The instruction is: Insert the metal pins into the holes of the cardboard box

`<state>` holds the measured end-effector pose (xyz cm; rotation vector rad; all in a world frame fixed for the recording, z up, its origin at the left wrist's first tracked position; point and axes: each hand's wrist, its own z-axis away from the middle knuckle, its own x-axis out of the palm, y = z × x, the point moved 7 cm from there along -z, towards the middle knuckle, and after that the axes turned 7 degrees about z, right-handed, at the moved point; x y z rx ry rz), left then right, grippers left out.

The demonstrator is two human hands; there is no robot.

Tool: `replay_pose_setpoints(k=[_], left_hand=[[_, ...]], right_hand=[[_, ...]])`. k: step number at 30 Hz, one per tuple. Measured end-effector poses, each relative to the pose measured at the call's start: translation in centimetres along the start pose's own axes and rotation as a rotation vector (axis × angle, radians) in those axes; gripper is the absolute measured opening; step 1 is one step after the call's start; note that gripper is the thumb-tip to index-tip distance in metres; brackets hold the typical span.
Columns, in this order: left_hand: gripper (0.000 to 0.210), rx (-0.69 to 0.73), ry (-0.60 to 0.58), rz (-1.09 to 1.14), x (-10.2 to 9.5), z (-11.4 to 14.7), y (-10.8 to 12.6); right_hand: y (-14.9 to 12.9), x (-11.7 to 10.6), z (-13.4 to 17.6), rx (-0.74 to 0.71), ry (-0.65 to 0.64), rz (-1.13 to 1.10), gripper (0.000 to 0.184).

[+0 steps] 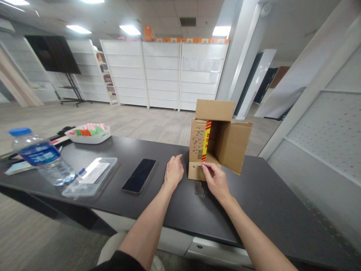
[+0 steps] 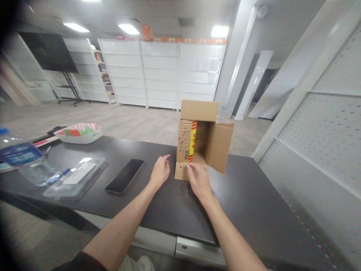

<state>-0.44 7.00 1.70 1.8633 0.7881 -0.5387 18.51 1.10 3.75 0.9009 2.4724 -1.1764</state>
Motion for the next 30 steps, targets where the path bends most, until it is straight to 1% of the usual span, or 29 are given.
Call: replay_pose_setpoints(k=[7,15,21,27,30], left_hand=[[0.045,0.0,-0.002,-0.003,-0.1,0.0,-0.1],[0.044,-0.008,-0.005,-0.001,-0.3,0.0,0.3],[0.045,-0.01,-0.004,0.003,-0.1,0.0,0.0],[0.045,-0.009,-0.007,0.018,0.0,0.0,-0.2],[0.045,-0.005,-0.004,0.027,0.0,-0.1,-0.1]], right_hand=[[0.0,0.3,-0.2,-0.026,-0.025,0.038,0.021],[-0.2,0.6,-0.3,-0.09,-0.07,0.175,0.022],[-0.2,1.2,-0.5,-0.069,-0.112,0.304,0.022],[0.0,1.8,-0.8,-0.056,-0.108,0.431,0.019],[0.0,1.9,-0.7,-0.054,-0.114,0.455,0.018]])
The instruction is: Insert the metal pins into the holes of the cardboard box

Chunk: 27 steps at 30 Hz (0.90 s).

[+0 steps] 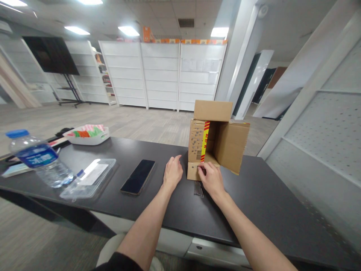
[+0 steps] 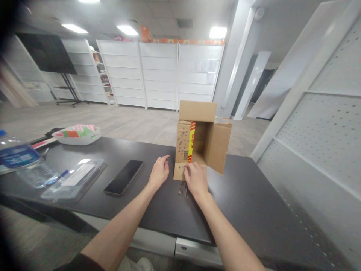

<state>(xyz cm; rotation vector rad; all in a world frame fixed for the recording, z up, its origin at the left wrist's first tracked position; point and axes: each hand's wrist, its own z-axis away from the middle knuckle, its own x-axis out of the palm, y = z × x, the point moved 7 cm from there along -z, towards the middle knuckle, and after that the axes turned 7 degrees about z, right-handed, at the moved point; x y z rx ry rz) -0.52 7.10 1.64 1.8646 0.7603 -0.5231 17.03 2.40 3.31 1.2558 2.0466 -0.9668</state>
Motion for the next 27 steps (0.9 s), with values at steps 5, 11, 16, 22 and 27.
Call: replay_pose_setpoints(k=[5,11,16,22,27], left_hand=[[0.045,-0.015,0.01,0.011,0.1,0.0,-0.1],[0.041,-0.104,0.102,0.198,-0.6,-0.1,-1.2],[0.033,-0.478,0.366,0.788,-0.9,-1.4,-3.7],[0.032,-0.891,0.535,1.403,1.4,-3.2,-3.7],[0.024,-0.942,0.532,1.539,1.8,-4.4,-3.0]], right_hand=[[0.0,-0.3,0.6,0.004,0.008,-0.058,0.018],[-0.3,-1.4,1.5,0.171,0.057,-0.38,0.021],[-3.8,-0.7,4.3,0.558,-0.024,-1.001,0.032],[-12.5,0.2,9.5,0.976,-0.23,-1.704,0.038],[-15.5,-0.4,12.4,1.123,-0.158,-1.894,0.035]])
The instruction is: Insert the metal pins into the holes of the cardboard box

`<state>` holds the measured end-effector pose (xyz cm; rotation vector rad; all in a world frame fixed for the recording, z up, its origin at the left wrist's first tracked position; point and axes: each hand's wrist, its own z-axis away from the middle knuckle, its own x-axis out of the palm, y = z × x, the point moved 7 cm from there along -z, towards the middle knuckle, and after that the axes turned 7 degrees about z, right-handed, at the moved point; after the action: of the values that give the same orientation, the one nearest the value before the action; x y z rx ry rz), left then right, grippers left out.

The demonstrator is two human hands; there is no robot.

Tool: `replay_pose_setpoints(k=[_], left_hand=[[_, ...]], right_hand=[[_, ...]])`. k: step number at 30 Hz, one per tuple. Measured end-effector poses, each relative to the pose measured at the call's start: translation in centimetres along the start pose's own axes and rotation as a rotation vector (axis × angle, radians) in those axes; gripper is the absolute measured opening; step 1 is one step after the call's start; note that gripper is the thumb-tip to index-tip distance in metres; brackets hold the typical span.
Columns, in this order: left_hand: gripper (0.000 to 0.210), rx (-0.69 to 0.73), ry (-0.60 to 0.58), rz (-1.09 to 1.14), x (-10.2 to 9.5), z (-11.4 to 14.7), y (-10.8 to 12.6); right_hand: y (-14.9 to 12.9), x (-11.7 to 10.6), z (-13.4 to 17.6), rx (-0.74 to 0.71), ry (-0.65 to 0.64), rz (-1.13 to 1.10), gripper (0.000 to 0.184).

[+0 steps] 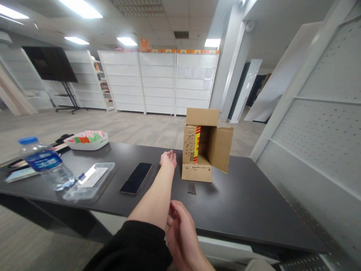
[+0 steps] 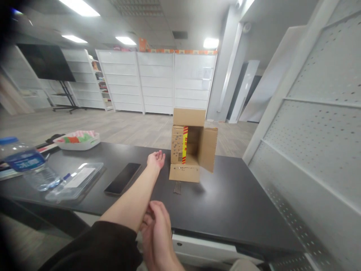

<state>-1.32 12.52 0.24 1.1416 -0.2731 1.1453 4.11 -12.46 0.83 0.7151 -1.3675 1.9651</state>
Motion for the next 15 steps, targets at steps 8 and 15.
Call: replay_pose_setpoints(k=[8,15], left_hand=[[0.033,-0.031,-0.006,0.113,1.5,-0.6,0.8],[0.043,-0.032,0.011,0.133,1.1,0.0,0.7]], right_hand=[[0.9,-1.2,3.7,-0.068,-0.027,0.175,0.035],[-1.2,-0.2,3.8,-0.258,0.038,0.267,0.039]])
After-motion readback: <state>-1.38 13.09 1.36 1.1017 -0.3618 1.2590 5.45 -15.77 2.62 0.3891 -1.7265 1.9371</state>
